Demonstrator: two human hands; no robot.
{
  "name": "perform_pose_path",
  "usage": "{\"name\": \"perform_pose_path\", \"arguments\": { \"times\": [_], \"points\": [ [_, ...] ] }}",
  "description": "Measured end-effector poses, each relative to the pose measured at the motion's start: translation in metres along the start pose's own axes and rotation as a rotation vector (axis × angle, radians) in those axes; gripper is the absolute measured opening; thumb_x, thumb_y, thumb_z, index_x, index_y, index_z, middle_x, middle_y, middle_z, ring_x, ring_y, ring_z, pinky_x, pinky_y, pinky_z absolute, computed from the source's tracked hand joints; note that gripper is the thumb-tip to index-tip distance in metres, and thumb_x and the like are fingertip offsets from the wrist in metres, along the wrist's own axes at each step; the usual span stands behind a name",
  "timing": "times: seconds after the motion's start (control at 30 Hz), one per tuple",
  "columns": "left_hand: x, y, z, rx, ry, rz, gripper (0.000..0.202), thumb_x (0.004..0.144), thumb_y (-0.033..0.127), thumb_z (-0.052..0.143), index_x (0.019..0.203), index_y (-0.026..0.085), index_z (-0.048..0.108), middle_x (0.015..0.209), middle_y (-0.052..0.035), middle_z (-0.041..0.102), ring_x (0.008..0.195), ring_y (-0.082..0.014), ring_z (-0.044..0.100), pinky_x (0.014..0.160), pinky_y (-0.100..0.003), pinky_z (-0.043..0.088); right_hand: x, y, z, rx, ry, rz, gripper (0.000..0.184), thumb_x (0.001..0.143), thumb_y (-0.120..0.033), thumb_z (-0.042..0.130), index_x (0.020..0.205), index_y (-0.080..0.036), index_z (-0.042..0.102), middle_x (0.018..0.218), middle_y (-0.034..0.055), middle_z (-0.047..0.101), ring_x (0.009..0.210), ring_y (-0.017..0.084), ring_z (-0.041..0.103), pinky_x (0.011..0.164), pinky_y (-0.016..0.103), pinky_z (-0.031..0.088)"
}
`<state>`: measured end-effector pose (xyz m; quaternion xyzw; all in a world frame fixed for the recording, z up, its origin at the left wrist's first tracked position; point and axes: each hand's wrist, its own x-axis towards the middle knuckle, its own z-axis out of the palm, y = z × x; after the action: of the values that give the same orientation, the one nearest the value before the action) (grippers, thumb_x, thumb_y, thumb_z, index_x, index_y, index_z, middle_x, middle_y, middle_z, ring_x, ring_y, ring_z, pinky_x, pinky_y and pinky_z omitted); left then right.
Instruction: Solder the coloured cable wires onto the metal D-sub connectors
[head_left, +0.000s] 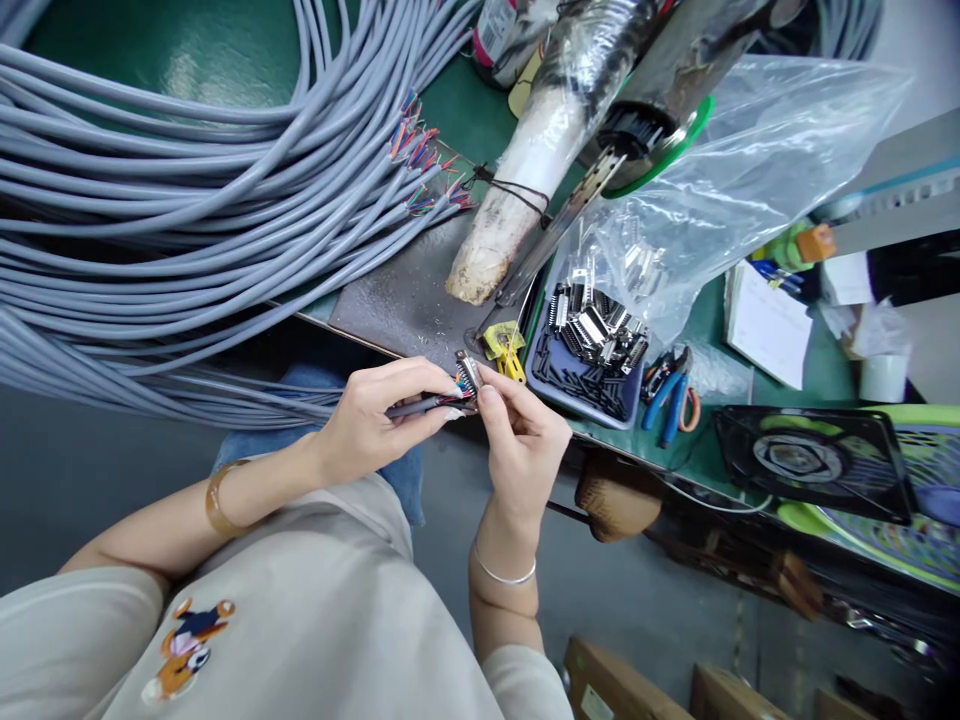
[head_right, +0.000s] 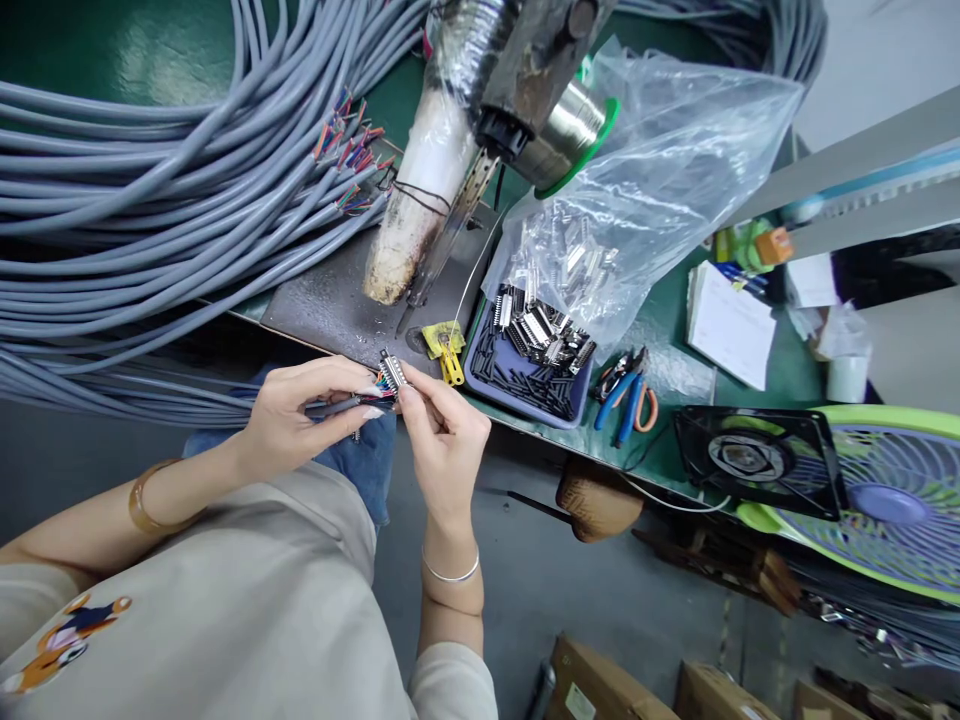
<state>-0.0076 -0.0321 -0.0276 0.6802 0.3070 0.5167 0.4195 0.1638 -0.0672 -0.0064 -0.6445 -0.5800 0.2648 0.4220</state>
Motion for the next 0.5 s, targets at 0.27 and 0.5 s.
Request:
{"name": "perform_pose_path", "arguments": {
  "times": [0.27, 0.5],
  "points": [
    [0.0003, 0.0015, 0.0017, -0.069, 0.023, -0.155, 0.004, 0.091, 0.017, 0.068, 0.088, 0.015, 0.071, 0.086, -0.0064, 0.075, 0.073, -0.0121, 0.067, 0.066, -0.021, 0.054, -0.0042, 0.0019, -0.0029, -0.115, 0.122, -0.139, 0.023, 0.096, -0.038, 0.066, 0.11, -0.025, 0.079, 0.075, 0.0003, 0.073, 0.053, 0.011, 0.056, 0.048, 0.026, 0.041],
    [0.002, 0.0044, 0.0026, -0.265, -0.006, -0.426, 0.008, 0.084, 0.02, 0.071, 0.086, 0.013, 0.068, 0.083, -0.0046, 0.071, 0.059, -0.0069, 0.059, 0.054, -0.017, 0.05, -0.0071, -0.0027, -0.0078, -0.171, -0.027, -0.232, 0.01, 0.093, -0.025, 0.068, 0.095, -0.023, 0.077, 0.064, -0.0054, 0.063, 0.046, 0.006, 0.039, 0.048, 0.022, 0.037]
  ]
}}
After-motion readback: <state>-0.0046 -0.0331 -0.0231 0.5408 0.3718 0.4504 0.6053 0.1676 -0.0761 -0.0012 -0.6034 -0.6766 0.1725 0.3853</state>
